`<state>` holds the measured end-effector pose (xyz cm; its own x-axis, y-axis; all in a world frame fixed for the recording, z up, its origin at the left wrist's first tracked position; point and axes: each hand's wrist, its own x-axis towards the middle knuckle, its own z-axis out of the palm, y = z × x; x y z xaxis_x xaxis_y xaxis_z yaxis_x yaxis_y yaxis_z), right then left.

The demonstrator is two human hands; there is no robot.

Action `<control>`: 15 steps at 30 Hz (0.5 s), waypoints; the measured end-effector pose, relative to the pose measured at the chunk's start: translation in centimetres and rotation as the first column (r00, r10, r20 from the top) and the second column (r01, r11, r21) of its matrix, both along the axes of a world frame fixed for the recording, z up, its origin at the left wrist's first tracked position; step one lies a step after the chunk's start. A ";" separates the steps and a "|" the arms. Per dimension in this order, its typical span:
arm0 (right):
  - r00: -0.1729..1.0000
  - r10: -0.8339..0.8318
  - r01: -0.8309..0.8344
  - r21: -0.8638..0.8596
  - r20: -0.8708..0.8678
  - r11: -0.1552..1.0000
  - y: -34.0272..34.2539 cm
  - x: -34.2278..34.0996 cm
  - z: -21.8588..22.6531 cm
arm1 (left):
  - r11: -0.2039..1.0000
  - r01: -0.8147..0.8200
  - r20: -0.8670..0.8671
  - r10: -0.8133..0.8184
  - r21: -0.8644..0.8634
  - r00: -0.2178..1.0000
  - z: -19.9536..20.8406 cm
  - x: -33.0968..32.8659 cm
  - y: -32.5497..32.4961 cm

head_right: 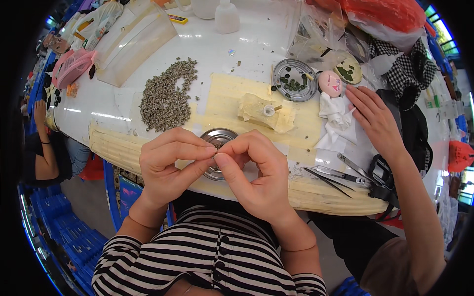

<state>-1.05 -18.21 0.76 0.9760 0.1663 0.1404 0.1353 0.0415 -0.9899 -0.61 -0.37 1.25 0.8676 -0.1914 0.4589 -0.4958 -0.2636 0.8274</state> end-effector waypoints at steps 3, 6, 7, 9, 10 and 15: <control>0.999 0.019 -0.019 0.015 -0.031 1.000 0.0 -0.1 -0.2 | 1.000 0.002 0.013 -0.002 0.014 1.000 0.1 0.0 0.0; 0.996 0.052 -0.047 0.064 -0.075 0.997 0.0 -0.1 -0.2 | 1.000 0.017 -0.013 -0.017 0.011 1.000 0.2 0.0 0.0; 0.994 0.064 -0.057 0.082 -0.089 0.995 0.0 -0.1 -0.3 | 1.000 0.027 -0.040 -0.028 -0.003 0.999 0.3 0.0 -0.1; 0.993 0.072 -0.064 0.078 -0.099 0.995 0.0 -0.2 -0.2 | 0.999 0.042 -0.059 -0.043 -0.030 0.997 0.2 0.0 0.0; 0.992 0.074 -0.067 0.076 -0.104 0.995 -0.1 -0.2 -0.2 | 0.998 0.044 -0.051 -0.046 -0.042 0.998 -0.1 0.0 0.0; 0.988 0.112 -0.102 0.099 -0.103 0.990 -0.1 0.2 0.0 | 0.999 0.017 0.038 -0.018 0.032 0.999 -0.1 0.2 0.1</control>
